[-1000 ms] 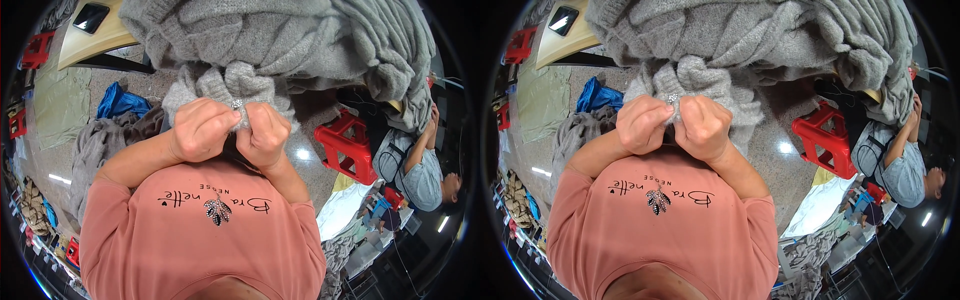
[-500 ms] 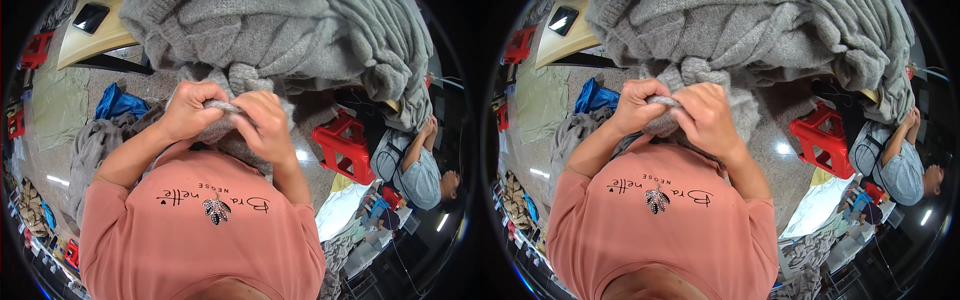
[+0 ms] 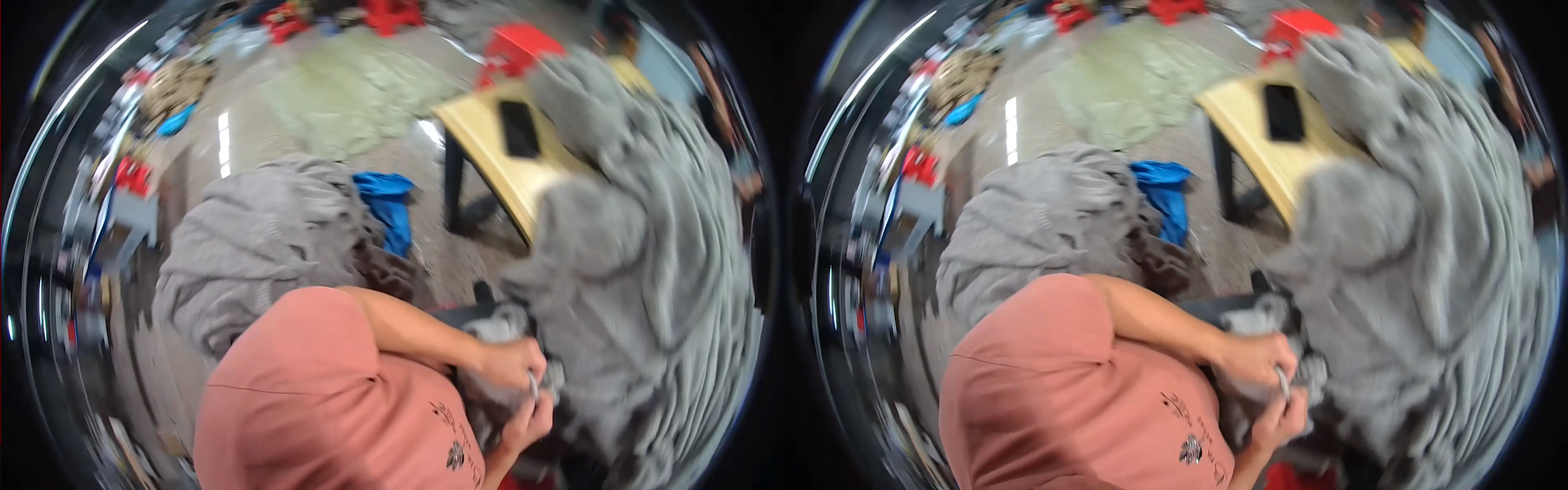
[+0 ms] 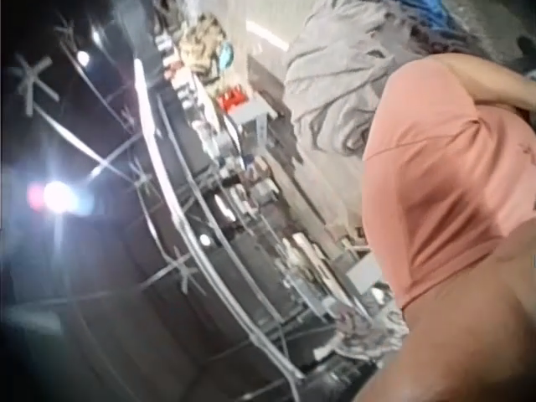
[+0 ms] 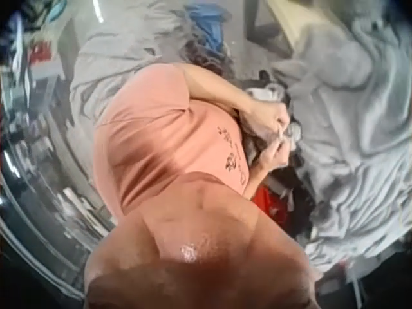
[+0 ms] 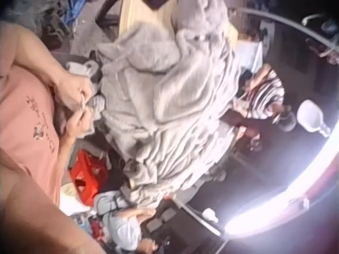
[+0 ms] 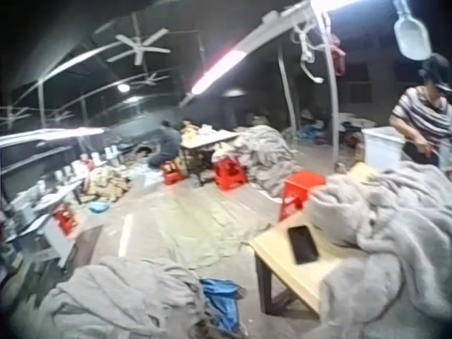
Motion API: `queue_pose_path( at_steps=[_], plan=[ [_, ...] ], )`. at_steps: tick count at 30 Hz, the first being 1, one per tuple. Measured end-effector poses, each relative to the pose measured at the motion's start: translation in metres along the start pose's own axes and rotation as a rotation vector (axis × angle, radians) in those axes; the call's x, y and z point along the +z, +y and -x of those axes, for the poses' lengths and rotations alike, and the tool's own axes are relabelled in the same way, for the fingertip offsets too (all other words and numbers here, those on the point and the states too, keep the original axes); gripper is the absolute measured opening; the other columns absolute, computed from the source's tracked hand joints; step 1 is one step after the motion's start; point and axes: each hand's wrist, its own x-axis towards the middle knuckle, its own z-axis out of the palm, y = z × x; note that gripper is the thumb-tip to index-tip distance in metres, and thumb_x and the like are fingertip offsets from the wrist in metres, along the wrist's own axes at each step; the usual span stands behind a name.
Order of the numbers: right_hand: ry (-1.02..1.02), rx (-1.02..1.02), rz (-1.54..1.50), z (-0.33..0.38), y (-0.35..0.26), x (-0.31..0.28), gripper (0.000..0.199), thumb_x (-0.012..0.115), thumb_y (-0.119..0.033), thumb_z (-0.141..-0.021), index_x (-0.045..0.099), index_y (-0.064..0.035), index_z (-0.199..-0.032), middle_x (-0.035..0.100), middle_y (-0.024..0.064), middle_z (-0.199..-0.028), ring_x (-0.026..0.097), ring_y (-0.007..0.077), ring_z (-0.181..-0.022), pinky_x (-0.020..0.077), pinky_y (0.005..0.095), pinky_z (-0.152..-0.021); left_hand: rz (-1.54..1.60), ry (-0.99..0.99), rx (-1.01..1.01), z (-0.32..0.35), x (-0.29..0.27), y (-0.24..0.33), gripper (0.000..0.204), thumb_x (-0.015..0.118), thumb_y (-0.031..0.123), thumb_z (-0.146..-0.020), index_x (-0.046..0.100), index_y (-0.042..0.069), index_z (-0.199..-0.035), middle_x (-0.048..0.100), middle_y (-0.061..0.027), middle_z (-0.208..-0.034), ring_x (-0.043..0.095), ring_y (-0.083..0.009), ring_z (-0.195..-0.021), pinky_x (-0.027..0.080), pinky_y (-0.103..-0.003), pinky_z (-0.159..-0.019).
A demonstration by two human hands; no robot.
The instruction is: Inspecting large pieces of grey fluffy fabric on a work table.
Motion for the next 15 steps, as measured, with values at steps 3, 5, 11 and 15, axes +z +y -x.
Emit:
queue_pose_path(
  at_steps=[3,5,11,15],
  plan=[
    [-0.058,-0.019,-0.237,-0.002,-0.003,0.0,0.008,0.049,-0.003,-0.077,0.049,0.0016,-0.072,0.04,0.0023,-0.062,0.037,0.009,-0.055,0.0291,0.0234,-0.048,0.072,0.036,-0.166,0.008,0.003,0.013,0.01,0.06,0.008,-0.06,0.058,0.001,-0.067,0.056,-0.0109,-0.061,0.053,-0.0207,-0.055,0.039,-0.032,-0.05],
    [-0.169,-0.03,-0.215,-0.005,0.004,-0.003,0.008,0.048,-0.004,-0.079,0.05,0.0014,-0.074,0.043,-0.0014,-0.062,0.037,0.0076,-0.057,0.03,0.0223,-0.051,-0.093,0.06,-0.164,0.013,0.004,0.017,0.01,0.061,0.008,-0.059,0.057,0.001,-0.066,0.056,-0.0105,-0.06,0.054,-0.0216,-0.056,0.038,-0.032,-0.05],
    [-0.028,-0.032,-0.223,-0.012,0.006,0.008,0.009,0.048,-0.005,-0.077,0.05,0.0041,-0.076,0.046,0.004,-0.064,0.042,0.0128,-0.059,0.0351,0.0258,-0.053,-0.049,-0.039,-0.107,0.004,-0.002,0.007,0.013,0.064,0.01,-0.059,0.056,0.0,-0.063,0.054,-0.0085,-0.056,0.051,-0.0181,-0.051,0.036,-0.032,-0.047],
    [0.137,-0.036,-0.163,-0.015,0.011,0.01,0.014,0.048,-0.008,-0.077,0.051,0.0054,-0.079,0.048,0.005,-0.065,0.046,0.0169,-0.062,0.0397,0.0283,-0.059,0.348,-0.027,-0.258,-0.001,-0.002,0.017,0.013,0.064,0.008,-0.062,0.055,-0.001,-0.061,0.052,-0.0027,-0.053,0.046,-0.0091,-0.05,0.033,-0.028,-0.044]
  ],
)
